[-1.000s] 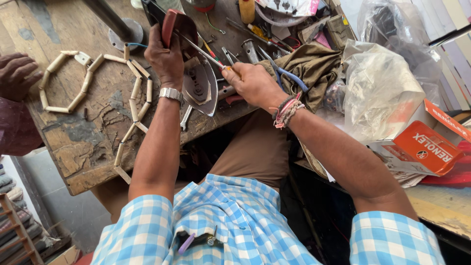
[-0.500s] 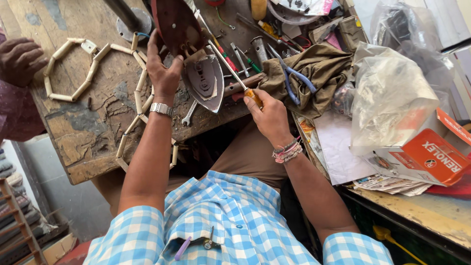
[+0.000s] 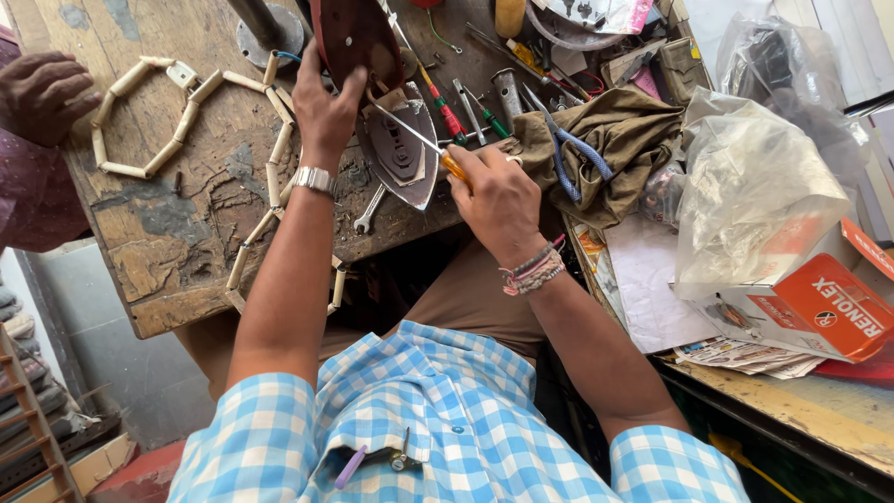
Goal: The person disassembles an electric iron, removes the casing, and uses a screwdriver to adjust internal components. They then reassemble the iron and place it on the workbench.
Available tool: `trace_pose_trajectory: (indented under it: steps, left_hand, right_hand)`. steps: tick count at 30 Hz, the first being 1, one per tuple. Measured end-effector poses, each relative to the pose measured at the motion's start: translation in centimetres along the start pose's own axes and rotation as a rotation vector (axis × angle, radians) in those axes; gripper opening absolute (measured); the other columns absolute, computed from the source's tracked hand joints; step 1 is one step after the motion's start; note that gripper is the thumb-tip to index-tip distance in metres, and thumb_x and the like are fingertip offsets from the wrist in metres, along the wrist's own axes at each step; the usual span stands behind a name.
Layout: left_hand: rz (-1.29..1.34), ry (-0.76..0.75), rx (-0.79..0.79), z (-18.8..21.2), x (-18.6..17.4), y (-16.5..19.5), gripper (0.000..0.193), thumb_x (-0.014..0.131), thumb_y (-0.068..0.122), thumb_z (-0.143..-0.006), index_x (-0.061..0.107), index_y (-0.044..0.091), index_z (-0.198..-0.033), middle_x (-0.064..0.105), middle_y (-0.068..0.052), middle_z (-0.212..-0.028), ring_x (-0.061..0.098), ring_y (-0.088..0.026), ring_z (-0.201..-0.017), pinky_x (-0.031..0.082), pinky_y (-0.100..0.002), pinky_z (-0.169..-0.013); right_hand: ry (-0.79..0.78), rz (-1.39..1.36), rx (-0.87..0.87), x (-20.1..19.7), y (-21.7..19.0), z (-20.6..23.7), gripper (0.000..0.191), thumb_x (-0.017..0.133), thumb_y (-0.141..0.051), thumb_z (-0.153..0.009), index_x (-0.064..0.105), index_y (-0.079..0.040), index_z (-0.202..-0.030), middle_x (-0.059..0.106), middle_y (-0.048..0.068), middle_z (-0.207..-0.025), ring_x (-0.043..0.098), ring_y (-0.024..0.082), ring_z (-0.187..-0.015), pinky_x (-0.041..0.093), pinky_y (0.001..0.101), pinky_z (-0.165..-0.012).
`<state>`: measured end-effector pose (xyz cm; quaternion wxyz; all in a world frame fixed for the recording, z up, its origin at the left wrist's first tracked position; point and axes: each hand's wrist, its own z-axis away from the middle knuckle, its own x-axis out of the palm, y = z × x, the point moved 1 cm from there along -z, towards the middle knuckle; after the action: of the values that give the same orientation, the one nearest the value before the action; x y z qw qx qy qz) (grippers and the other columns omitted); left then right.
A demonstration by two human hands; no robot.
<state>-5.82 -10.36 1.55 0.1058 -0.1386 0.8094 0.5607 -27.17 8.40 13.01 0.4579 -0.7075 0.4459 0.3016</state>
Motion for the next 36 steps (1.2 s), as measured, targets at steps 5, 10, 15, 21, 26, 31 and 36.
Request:
trace_pose_trajectory:
  steps: [5, 10, 15, 21, 26, 31, 36]
  left_hand:
    - [-0.116, 0.098, 0.016, -2.2, 0.8, -0.4, 0.021, 0.075, 0.024, -0.100, 0.066, 0.007, -0.109, 0.079, -0.010, -0.103, 0.078, -0.022, -0.092, 0.064, -0.038, -0.083]
    - [-0.248, 0.160, 0.046, -2.5, 0.9, -0.1, 0.019, 0.074, 0.021, -0.101, 0.063, 0.005, -0.101, 0.078, -0.011, -0.093, 0.078, -0.024, -0.083, 0.061, -0.038, -0.071]
    - [-0.294, 0.173, 0.132, -2.4, 0.5, 0.6, 0.019, 0.074, 0.019, -0.101, 0.061, 0.006, -0.101, 0.075, -0.012, -0.090, 0.076, -0.028, -0.082, 0.059, -0.040, -0.070]
    - [-0.385, 0.160, 0.165, -2.6, 0.5, 0.4, 0.020, 0.074, 0.022, -0.102, 0.060, 0.007, -0.106, 0.071, -0.012, -0.090, 0.071, -0.030, -0.081, 0.057, -0.042, -0.070]
    - [-0.462, 0.174, 0.195, -2.5, 0.6, -0.2, 0.027, 0.073, 0.024, -0.103, 0.059, 0.004, -0.113, 0.067, -0.012, -0.087, 0.069, -0.028, -0.077, 0.056, -0.041, -0.067]
    - [-0.432, 0.164, 0.218, -2.3, 0.5, -0.4, 0.023, 0.073, 0.024, -0.105, 0.060, 0.006, -0.112, 0.068, -0.010, -0.089, 0.068, -0.026, -0.078, 0.055, -0.041, -0.067]
    - [-0.431, 0.185, 0.237, -2.1, 0.5, -0.1, 0.022, 0.074, 0.023, -0.103, 0.061, 0.007, -0.110, 0.065, -0.009, -0.086, 0.066, -0.025, -0.075, 0.054, -0.041, -0.065]
  right_hand:
    - [-0.073, 0.131, -0.072, 0.7, -1.6, -1.4, 0.035, 0.077, -0.020, -0.090, 0.072, -0.014, -0.125, 0.062, 0.007, -0.087, 0.066, 0.023, -0.073, 0.054, 0.0349, -0.062]
    - [-0.144, 0.252, -0.125, 1.0, -3.3, -2.8, 0.033, 0.069, -0.019, -0.093, 0.070, -0.011, -0.125, 0.063, 0.008, -0.086, 0.068, 0.022, -0.071, 0.055, 0.0331, -0.057]
    - [-0.271, 0.451, -0.173, 1.8, -5.7, -3.5, 0.035, 0.062, -0.014, -0.095, 0.065, 0.002, -0.126, 0.066, 0.012, -0.084, 0.071, 0.021, -0.066, 0.057, 0.0285, -0.050]
    - [-0.347, 0.424, -0.123, 2.4, -7.0, -2.5, 0.044, 0.061, -0.011, -0.092, 0.060, 0.008, -0.131, 0.069, 0.014, -0.085, 0.073, 0.021, -0.068, 0.060, 0.0288, -0.056]
    - [-0.353, 0.426, -0.064, 2.7, -7.5, -2.2, 0.048, 0.062, -0.010, -0.088, 0.059, 0.006, -0.133, 0.069, 0.014, -0.086, 0.074, 0.023, -0.068, 0.060, 0.0299, -0.056]
    - [-0.404, 0.456, -0.051, 2.9, -8.0, -2.4, 0.049, 0.063, -0.008, -0.088, 0.056, 0.007, -0.135, 0.069, 0.015, -0.086, 0.074, 0.024, -0.067, 0.061, 0.0312, -0.054]
    - [-0.383, 0.458, -0.055, 2.9, -8.3, -2.1, 0.052, 0.063, -0.009, -0.087, 0.056, 0.007, -0.136, 0.068, 0.015, -0.090, 0.074, 0.023, -0.069, 0.060, 0.0315, -0.055]
